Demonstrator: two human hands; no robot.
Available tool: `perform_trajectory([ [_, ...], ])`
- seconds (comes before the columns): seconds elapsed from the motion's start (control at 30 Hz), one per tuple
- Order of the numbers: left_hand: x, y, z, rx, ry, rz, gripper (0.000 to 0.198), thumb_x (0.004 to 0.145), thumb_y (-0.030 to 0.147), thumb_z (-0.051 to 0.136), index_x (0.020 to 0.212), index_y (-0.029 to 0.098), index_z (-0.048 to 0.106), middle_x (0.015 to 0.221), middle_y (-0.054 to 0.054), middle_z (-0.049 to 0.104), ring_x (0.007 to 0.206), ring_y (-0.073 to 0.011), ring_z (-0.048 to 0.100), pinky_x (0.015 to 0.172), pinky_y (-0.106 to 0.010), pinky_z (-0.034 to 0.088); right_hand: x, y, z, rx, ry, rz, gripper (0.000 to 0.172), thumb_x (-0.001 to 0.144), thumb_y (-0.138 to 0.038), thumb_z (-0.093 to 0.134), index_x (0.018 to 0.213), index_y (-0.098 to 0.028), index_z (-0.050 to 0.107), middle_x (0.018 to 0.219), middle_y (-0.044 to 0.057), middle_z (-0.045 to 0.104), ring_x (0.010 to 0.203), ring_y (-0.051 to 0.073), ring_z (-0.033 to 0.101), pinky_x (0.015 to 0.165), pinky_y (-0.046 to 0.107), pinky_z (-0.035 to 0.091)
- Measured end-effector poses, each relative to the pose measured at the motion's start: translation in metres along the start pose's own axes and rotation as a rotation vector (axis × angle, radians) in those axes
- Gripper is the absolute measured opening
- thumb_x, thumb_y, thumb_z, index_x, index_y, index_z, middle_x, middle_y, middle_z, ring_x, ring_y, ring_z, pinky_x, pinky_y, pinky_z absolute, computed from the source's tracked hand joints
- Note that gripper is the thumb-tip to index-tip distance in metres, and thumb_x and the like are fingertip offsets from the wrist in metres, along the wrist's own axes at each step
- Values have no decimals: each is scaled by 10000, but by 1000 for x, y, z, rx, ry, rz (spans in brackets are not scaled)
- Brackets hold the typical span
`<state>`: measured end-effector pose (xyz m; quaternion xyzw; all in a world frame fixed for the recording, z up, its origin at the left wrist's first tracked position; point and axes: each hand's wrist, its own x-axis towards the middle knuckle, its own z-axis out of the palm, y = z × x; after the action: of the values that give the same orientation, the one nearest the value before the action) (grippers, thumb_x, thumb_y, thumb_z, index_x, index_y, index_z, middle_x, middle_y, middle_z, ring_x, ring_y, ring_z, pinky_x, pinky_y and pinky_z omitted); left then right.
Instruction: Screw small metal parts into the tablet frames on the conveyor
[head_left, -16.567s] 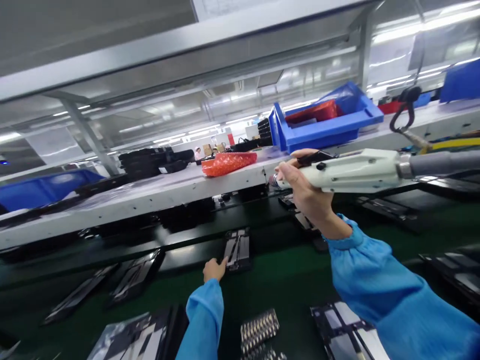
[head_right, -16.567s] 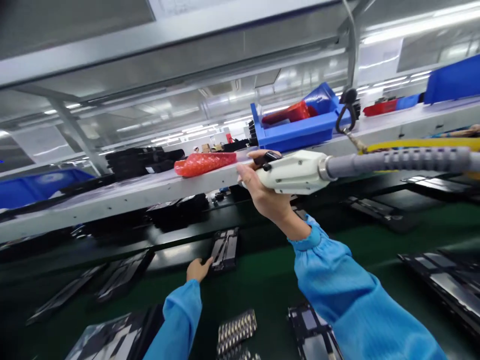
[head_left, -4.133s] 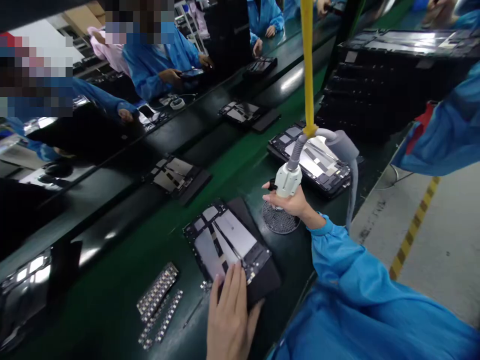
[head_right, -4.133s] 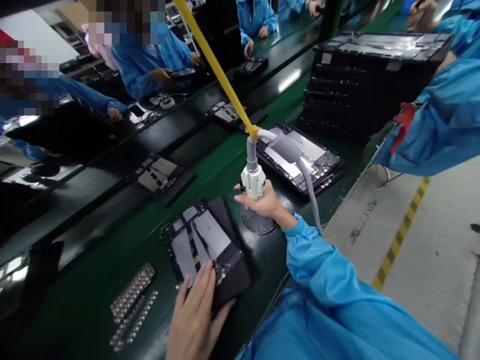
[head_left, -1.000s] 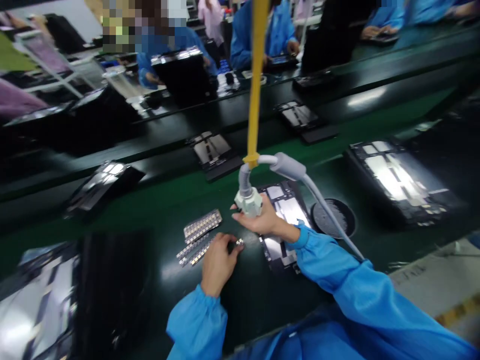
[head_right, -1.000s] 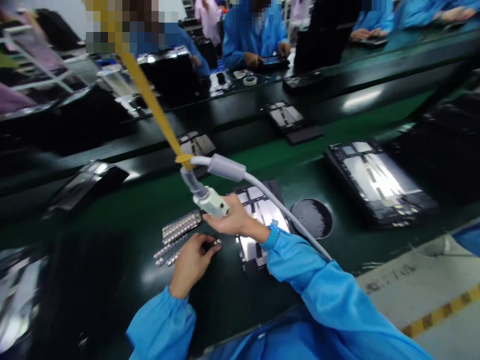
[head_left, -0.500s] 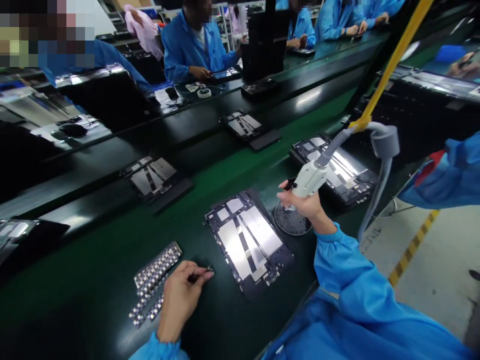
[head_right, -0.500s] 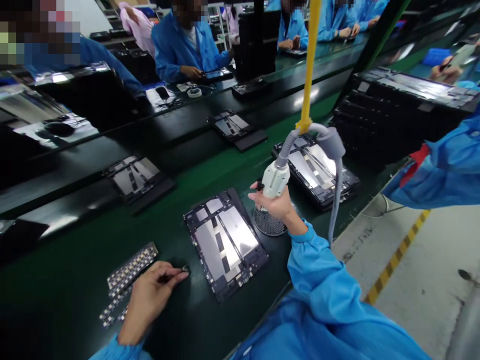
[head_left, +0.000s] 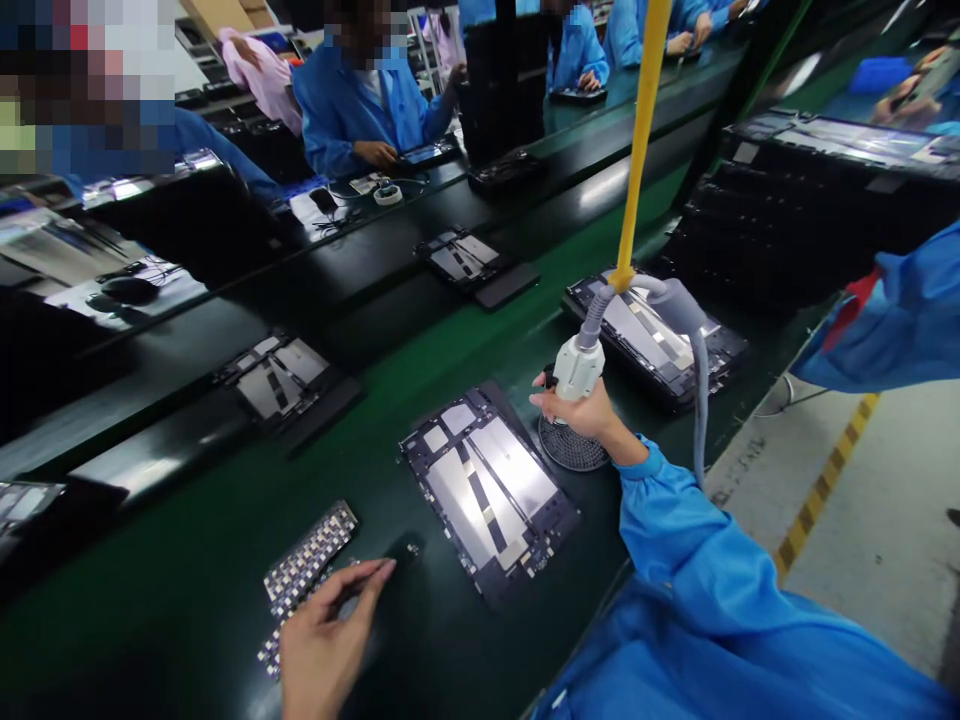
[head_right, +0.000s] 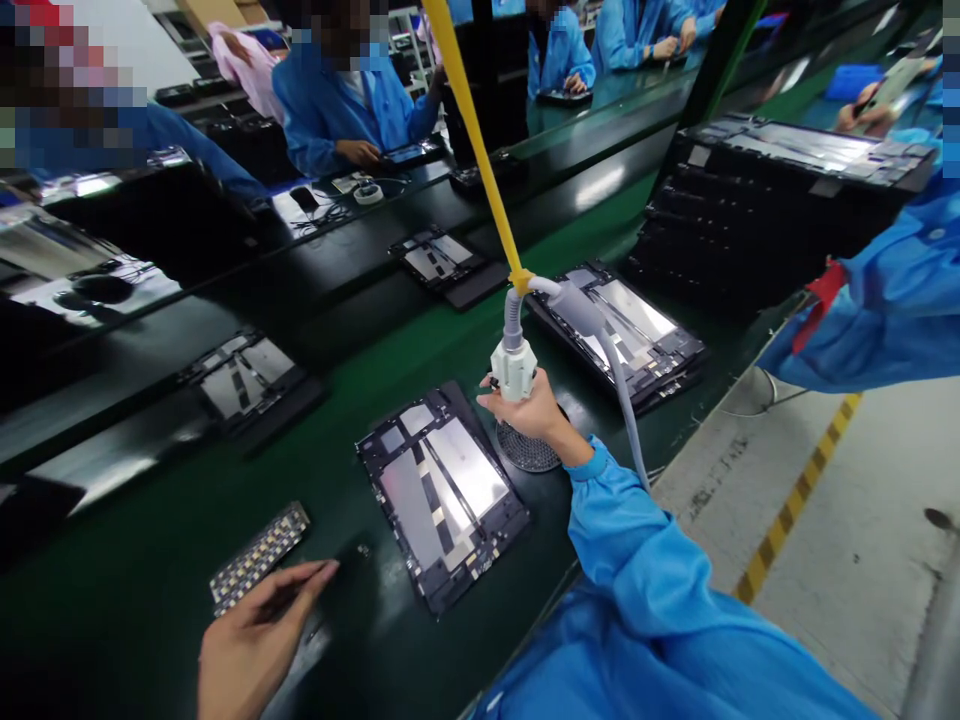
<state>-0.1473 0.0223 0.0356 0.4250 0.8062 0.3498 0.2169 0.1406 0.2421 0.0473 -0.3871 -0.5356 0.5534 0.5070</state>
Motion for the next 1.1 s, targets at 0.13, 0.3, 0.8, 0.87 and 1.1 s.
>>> perform_trajectory([
  [0.13,-15,5,9,-44,-77,137,370,691,544,669,848,223,764,800,-50,736,634,-187,684,621,-293,583,-3,-4,0,-27,-12,6,338,572,-329,813,794,-153,630,460,-48,543,381,106,494,395,258,436],
  [0.3,-39,7,41,-165,-65,46,318,751,437,658,915,179,745,710,-52,717,625,-178,682,618,-291,576,-9,-28,17,-58,-36,-93,288,644,-312,780,842,-187,613,465,-54,558,392,117,523,393,258,453],
  [0.8,-49,2,74,-341,196,56,283,904,332,505,1039,147,672,557,14,635,545,-139,646,638,-282,531,-15,-8,186,-40,-649,62,229,644,-259,733,812,-147,626,470,-62,526,378,91,500,399,224,426],
  [0.87,-49,0,74,-335,192,91,294,922,324,485,1085,155,662,582,15,633,570,-131,641,663,-281,529,-15,-6,184,-49,-649,55,231,653,-271,732,815,-148,623,473,-60,530,382,91,498,399,223,425],
  [1.1,-49,-5,78,-435,206,85,262,915,301,517,1082,170,671,730,-17,683,635,-126,663,632,-255,556,-16,-3,186,-52,-632,28,236,665,-279,729,824,-139,625,464,-60,526,379,95,502,405,227,427],
])
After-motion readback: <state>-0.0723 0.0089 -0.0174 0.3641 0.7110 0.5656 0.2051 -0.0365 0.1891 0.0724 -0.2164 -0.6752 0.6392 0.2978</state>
